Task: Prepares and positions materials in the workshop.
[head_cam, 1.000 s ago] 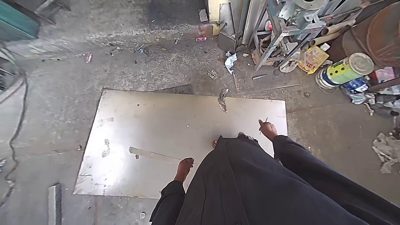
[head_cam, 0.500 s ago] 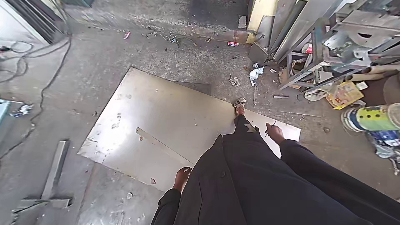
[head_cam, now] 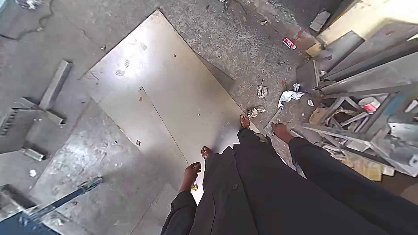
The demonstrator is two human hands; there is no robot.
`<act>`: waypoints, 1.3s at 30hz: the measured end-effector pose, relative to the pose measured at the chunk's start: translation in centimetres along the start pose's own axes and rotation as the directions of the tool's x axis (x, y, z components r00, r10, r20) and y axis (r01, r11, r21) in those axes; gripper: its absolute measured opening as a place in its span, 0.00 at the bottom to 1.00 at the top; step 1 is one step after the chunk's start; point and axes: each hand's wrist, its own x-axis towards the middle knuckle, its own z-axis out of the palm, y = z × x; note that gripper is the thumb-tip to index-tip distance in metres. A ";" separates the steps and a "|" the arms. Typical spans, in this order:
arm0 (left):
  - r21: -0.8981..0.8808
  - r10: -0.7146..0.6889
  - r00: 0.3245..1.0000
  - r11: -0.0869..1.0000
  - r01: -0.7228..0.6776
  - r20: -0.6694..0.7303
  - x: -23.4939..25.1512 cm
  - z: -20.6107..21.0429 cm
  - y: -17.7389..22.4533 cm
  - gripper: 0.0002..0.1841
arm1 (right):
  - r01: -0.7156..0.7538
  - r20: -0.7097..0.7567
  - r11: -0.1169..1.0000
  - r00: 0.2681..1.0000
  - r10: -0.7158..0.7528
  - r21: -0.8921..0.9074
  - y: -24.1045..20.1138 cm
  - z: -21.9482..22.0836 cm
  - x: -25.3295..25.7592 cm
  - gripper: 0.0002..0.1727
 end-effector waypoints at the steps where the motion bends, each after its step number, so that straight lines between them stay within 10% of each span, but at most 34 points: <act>1: -0.019 0.050 0.999 0.999 -0.050 0.005 -1.1 2.1 1.0 0.18 | 0.033 0.009 0.998 0.999 -0.032 -0.058 -0.2 -2.2 1.4 0.42; 11: -0.261 0.046 0.991 0.962 -0.078 -0.126 -8.3 12.5 -2.1 0.21 | 0.267 -0.116 0.881 0.935 -0.335 -0.392 -9.8 -12.5 3.6 0.42; 25: -0.788 -0.343 0.937 0.560 0.256 0.061 -12.2 34.1 -22.3 0.21 | 0.799 0.460 0.190 0.502 -0.732 -0.570 -16.1 5.4 -10.6 0.37; 31: -0.931 -0.419 0.907 0.314 0.187 0.041 -14.3 38.3 -23.4 0.20 | 0.754 0.656 -0.123 0.465 -0.595 -0.645 -16.3 8.8 -11.1 0.40; 39: -0.960 -0.415 0.910 0.256 0.110 -0.007 -13.3 38.8 -17.8 0.21 | 0.639 0.595 -0.183 0.518 -0.615 -0.747 -19.6 4.5 -8.4 0.44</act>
